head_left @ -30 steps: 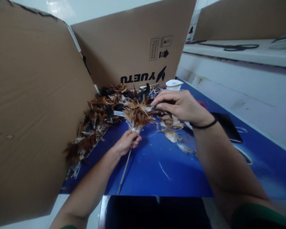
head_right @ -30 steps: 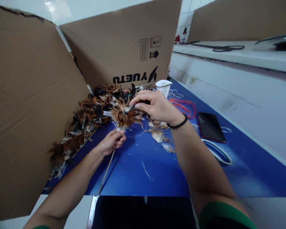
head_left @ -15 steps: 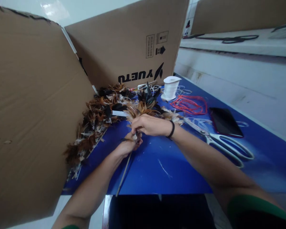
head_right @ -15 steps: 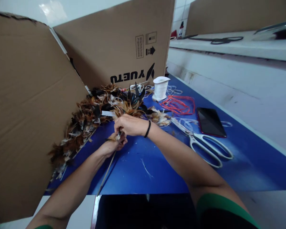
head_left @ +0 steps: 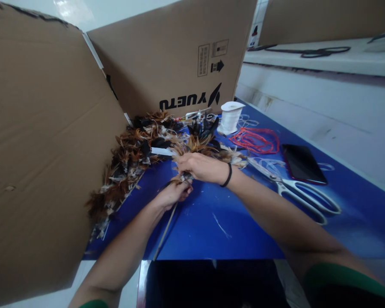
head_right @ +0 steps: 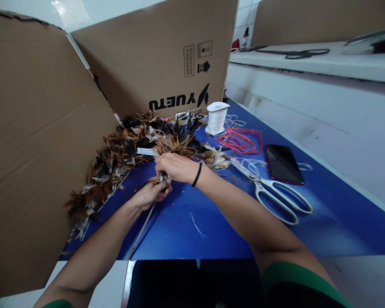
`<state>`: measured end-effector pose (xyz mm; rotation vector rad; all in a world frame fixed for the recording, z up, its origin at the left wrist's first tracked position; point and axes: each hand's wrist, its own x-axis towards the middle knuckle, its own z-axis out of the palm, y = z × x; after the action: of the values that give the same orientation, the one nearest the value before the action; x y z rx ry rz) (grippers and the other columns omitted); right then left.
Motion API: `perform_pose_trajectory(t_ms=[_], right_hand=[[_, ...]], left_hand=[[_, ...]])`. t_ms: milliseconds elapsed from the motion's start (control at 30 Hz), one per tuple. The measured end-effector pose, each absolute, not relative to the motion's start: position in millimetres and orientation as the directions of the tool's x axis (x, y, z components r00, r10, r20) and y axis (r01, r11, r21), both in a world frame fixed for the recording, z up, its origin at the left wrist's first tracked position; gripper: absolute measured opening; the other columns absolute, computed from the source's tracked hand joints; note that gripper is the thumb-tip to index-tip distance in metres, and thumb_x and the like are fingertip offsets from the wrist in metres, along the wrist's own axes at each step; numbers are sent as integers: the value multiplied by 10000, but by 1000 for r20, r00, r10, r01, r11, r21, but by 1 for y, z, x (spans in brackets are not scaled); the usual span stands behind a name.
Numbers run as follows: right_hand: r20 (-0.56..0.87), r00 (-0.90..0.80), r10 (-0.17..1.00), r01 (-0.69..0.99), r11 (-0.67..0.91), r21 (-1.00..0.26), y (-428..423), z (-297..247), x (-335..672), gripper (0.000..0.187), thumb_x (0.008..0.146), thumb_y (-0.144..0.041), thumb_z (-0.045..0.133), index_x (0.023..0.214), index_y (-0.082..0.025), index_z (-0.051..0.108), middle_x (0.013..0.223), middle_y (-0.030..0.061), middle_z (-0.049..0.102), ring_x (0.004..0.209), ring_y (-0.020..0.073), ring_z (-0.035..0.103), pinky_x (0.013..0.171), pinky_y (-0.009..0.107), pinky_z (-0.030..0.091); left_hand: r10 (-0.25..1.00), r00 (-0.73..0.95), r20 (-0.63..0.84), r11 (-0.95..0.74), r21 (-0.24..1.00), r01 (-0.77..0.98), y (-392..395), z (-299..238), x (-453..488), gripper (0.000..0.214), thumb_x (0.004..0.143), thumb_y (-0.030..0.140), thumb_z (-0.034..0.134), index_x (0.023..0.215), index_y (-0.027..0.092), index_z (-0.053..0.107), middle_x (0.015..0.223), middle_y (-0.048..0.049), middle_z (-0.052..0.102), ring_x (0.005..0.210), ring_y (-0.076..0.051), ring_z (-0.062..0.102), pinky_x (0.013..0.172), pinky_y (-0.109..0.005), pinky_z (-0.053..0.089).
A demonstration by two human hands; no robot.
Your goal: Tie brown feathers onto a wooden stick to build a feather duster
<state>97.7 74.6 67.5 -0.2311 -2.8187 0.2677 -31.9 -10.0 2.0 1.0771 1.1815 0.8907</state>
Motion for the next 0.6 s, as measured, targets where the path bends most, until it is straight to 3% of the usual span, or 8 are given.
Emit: perform_pose_trajectory(t_ms=[300, 600], right_hand=[[214, -947, 242, 235, 970, -56, 63, 74, 96, 125, 820, -116, 569, 760, -106, 678, 849, 101, 610, 808, 169, 511, 702, 277, 399], [159, -958, 239, 237, 971, -31, 62, 70, 95, 139, 814, -116, 556, 792, -118, 693, 880, 103, 609, 840, 178, 504, 738, 289, 395]], left_hand=[[945, 153, -290, 292, 956, 9, -11, 10, -30, 283, 746, 392, 558, 652, 143, 464, 557, 40, 414, 402, -19, 253, 391, -188, 125], [935, 166, -314, 312, 949, 36, -9, 7, -31, 289, 792, 367, 468, 607, 152, 415, 547, 41, 382, 394, -18, 227, 385, -187, 105]])
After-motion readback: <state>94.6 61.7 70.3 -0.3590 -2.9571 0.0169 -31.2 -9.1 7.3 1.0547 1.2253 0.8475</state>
